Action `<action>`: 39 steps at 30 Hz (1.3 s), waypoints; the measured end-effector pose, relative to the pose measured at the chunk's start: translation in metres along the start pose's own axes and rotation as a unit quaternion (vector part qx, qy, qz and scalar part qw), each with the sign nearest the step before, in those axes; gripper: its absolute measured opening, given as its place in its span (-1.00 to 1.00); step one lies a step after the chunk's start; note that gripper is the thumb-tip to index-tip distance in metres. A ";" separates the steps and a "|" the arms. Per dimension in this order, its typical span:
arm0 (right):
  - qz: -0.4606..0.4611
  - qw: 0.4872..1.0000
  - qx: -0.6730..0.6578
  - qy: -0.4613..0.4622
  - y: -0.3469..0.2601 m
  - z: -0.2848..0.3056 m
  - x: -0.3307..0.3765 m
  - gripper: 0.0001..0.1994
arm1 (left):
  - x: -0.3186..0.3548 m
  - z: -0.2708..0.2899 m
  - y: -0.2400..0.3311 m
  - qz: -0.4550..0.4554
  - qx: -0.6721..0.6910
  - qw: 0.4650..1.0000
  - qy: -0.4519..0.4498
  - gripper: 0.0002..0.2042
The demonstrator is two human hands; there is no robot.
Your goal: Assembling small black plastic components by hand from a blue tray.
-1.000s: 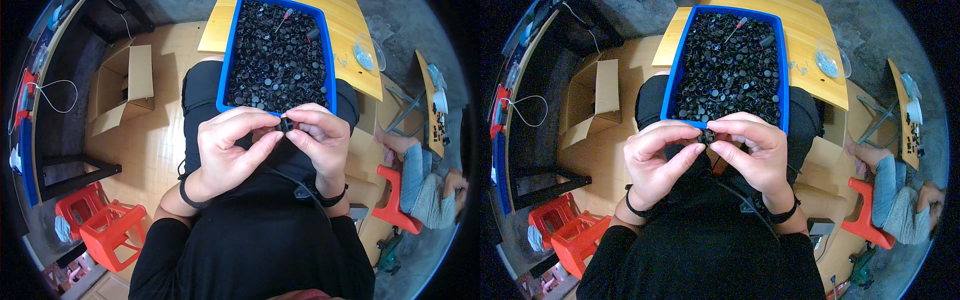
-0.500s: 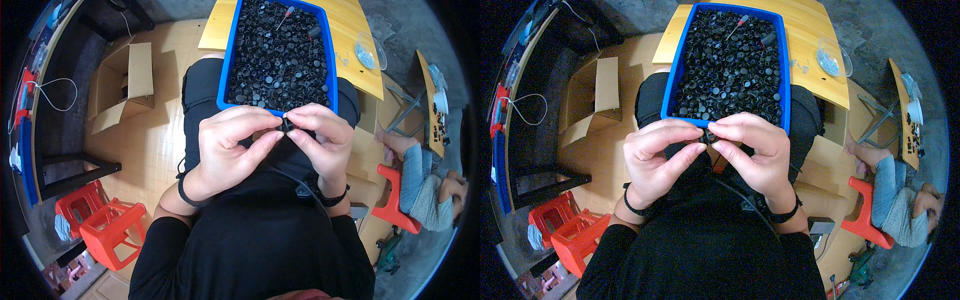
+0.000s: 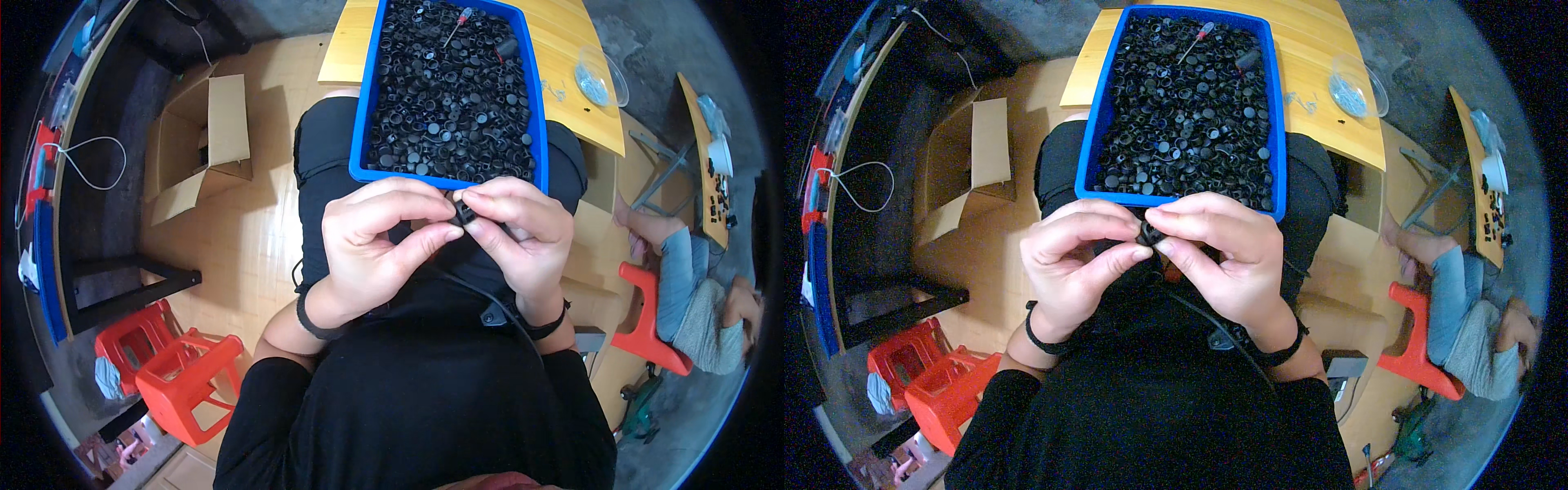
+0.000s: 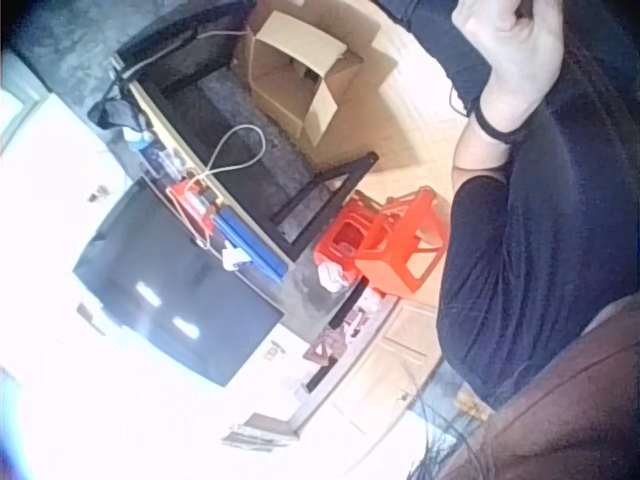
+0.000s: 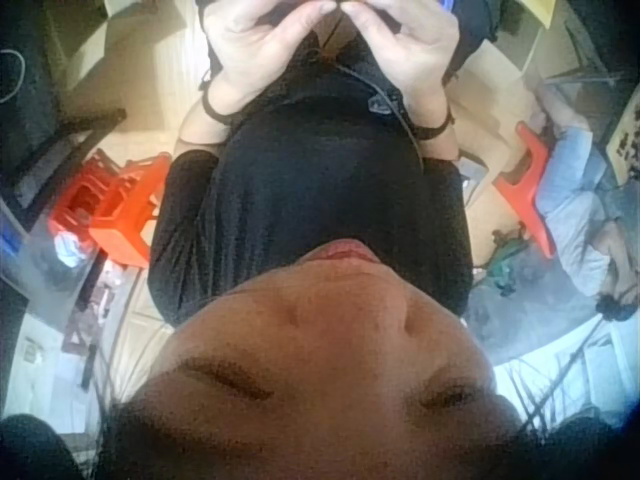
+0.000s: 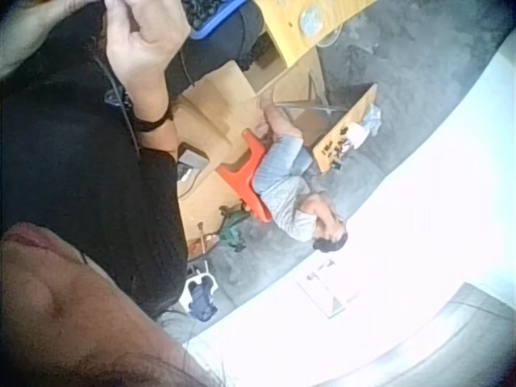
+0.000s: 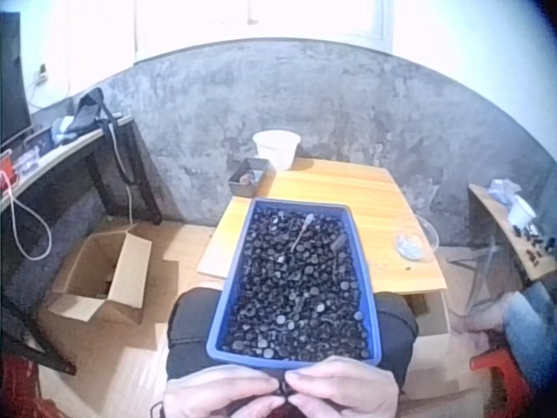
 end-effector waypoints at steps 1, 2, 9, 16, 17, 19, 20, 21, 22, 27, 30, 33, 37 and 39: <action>0.000 1.000 0.000 0.002 0.001 0.001 0.001 -0.76 | -0.001 0.001 -0.001 0.008 0.022 0.999 -0.028 -0.83; -0.018 0.999 -0.047 -0.004 0.003 0.001 0.002 -0.76 | -0.002 0.000 0.000 0.016 0.043 0.997 -0.055 -0.82; -0.031 0.990 -0.136 -0.035 0.004 0.001 0.003 -0.80 | -0.008 0.002 0.004 0.011 0.031 0.993 -0.117 -0.61; -0.077 0.960 -0.257 -0.078 0.019 0.005 0.006 -0.81 | -0.010 -0.005 -0.005 -0.092 -0.008 0.991 -0.098 -0.68; -0.086 0.950 -0.287 -0.082 0.021 0.004 0.007 -0.82 | -0.008 -0.006 -0.009 -0.095 -0.005 0.990 -0.101 -0.68; -0.106 0.938 -0.318 -0.089 0.027 0.005 0.009 -0.83 | -0.003 -0.011 -0.015 -0.103 -0.024 0.991 -0.086 -0.70; -0.105 0.940 -0.313 -0.084 0.029 0.007 0.011 -0.83 | -0.002 -0.015 -0.016 -0.107 -0.019 0.990 -0.090 -0.70; -0.136 0.931 -0.331 -0.076 0.033 0.007 0.014 -0.83 | 0.000 -0.018 -0.018 -0.074 -0.014 0.994 -0.085 -0.70; -0.167 0.920 -0.349 -0.068 0.036 0.009 0.016 -0.82 | 0.000 -0.022 -0.019 -0.040 -0.009 0.996 -0.080 -0.71; -0.087 0.986 -0.089 0.111 0.036 0.066 0.017 -0.83 | -0.008 -0.038 -0.012 0.019 -0.041 0.990 -0.136 -0.61; -0.093 0.907 0.172 0.372 0.043 0.154 0.028 -0.81 | -0.020 -0.025 0.019 -0.082 -0.063 0.975 -0.197 -0.70; -0.078 0.844 0.267 0.458 0.090 0.254 0.047 -0.81 | -0.020 -0.030 0.059 -0.212 0.012 0.951 -0.223 -0.79; -0.212 0.757 0.453 0.420 0.134 0.311 0.058 -0.76 | -0.022 -0.035 0.082 -0.276 -0.023 0.934 -0.225 -0.79; -0.239 0.735 0.483 0.411 0.144 0.318 0.052 -0.75 | -0.025 -0.037 0.069 -0.361 -0.040 0.920 -0.144 -0.79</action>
Point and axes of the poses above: each hand's wrist, its own x-axis away from the middle knuckle, its own z-axis out of the back of the hand, y = z × x, the point moved 2 cm from there along -x, towards the middle knuckle, and after that the axes turned 1 degree about -x, right-handed, at the moved point
